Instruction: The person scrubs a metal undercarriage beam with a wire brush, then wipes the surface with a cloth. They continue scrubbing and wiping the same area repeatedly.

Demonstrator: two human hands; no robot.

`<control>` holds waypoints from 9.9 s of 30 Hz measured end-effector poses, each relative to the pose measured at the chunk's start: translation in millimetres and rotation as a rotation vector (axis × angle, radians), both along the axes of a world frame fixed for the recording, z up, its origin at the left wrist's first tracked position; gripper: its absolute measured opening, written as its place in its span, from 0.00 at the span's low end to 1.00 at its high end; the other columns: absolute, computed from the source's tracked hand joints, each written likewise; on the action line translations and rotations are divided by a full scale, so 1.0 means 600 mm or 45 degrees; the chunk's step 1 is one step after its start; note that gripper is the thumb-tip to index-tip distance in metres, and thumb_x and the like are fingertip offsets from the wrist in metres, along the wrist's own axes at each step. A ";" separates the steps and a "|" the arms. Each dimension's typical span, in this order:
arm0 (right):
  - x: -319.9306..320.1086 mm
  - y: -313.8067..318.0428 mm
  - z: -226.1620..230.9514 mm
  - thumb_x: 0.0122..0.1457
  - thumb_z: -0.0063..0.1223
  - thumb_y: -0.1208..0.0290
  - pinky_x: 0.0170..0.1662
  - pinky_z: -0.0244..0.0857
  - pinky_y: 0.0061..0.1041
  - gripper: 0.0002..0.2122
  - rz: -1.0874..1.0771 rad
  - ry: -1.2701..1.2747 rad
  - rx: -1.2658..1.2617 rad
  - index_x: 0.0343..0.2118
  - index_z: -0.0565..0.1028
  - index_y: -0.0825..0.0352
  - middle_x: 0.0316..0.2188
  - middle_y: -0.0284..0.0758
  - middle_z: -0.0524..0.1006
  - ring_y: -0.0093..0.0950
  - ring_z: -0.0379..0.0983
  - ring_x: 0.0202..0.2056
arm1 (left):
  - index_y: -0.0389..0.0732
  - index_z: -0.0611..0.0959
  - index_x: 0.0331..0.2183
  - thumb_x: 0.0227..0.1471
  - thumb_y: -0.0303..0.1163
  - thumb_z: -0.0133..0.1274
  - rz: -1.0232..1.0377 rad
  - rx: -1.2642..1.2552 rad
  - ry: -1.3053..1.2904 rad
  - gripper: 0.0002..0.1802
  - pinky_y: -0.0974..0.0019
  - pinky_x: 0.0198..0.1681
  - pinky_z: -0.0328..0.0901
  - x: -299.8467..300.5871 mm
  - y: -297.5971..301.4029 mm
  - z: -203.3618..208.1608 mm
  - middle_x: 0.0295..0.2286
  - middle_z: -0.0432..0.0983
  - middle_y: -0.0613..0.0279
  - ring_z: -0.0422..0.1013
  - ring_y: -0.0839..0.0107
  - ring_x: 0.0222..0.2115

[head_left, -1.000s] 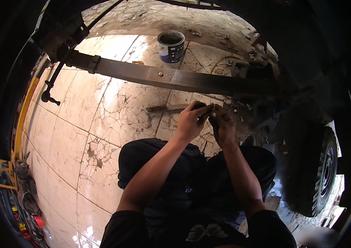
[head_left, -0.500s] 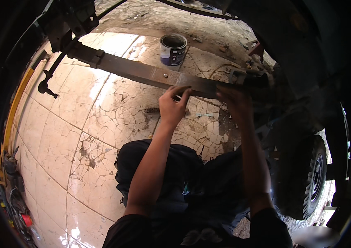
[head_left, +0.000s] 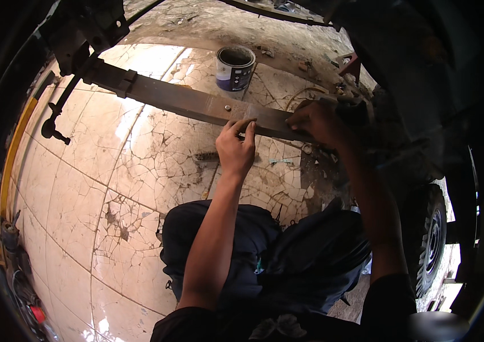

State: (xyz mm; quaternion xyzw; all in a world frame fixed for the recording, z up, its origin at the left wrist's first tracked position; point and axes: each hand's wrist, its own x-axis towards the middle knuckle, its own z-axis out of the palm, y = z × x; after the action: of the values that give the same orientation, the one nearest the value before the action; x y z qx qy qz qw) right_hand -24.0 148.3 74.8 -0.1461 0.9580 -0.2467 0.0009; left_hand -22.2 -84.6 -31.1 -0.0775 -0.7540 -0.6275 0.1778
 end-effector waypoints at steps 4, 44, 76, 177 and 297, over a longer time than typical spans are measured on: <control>-0.017 0.002 -0.003 0.51 0.69 0.76 0.44 0.76 0.33 0.09 0.041 0.053 0.034 0.36 0.88 0.62 0.32 0.38 0.87 0.32 0.86 0.37 | 0.40 0.91 0.44 0.62 0.34 0.61 0.059 0.003 -0.056 0.12 0.65 0.41 0.73 -0.001 -0.002 0.013 0.38 0.85 0.55 0.81 0.65 0.35; -0.078 -0.108 -0.016 0.53 0.72 0.67 0.42 0.76 0.33 0.09 0.099 -0.059 0.169 0.38 0.88 0.56 0.30 0.38 0.86 0.32 0.85 0.34 | 0.31 0.77 0.55 0.56 0.41 0.71 -0.030 0.804 -0.918 0.34 0.60 0.46 0.74 -0.021 -0.016 -0.026 0.44 0.82 0.55 0.79 0.64 0.43; -0.034 -0.049 -0.005 0.54 0.73 0.66 0.46 0.75 0.34 0.11 -0.144 -0.144 0.058 0.40 0.88 0.60 0.35 0.37 0.88 0.31 0.85 0.37 | 0.20 0.76 0.56 0.59 0.31 0.68 -0.015 0.941 -0.726 0.32 0.67 0.55 0.68 -0.019 0.022 -0.042 0.49 0.79 0.49 0.76 0.66 0.49; -0.062 -0.161 -0.076 0.50 0.76 0.58 0.43 0.74 0.27 0.12 -0.353 -0.045 -0.160 0.37 0.89 0.53 0.32 0.29 0.88 0.27 0.84 0.35 | 0.36 0.83 0.37 0.68 0.35 0.55 0.450 1.373 -0.583 0.11 0.68 0.37 0.64 -0.026 -0.021 -0.007 0.29 0.77 0.65 0.70 0.74 0.29; -0.008 -0.057 -0.035 0.49 0.76 0.57 0.61 0.45 0.74 0.09 -0.613 -0.109 0.159 0.32 0.88 0.50 0.32 0.27 0.87 0.33 0.82 0.48 | 0.37 0.83 0.53 0.51 0.31 0.71 -0.495 0.405 -1.025 0.27 0.68 0.34 0.66 0.042 0.047 -0.044 0.38 0.82 0.64 0.72 0.75 0.32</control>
State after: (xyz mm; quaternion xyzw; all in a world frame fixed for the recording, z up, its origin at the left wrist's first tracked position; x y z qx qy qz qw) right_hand -29.0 114.0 54.0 0.0973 0.9776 -0.1863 -0.0083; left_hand 2.7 -56.3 -57.4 0.0603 -0.6290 -0.7371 -0.2397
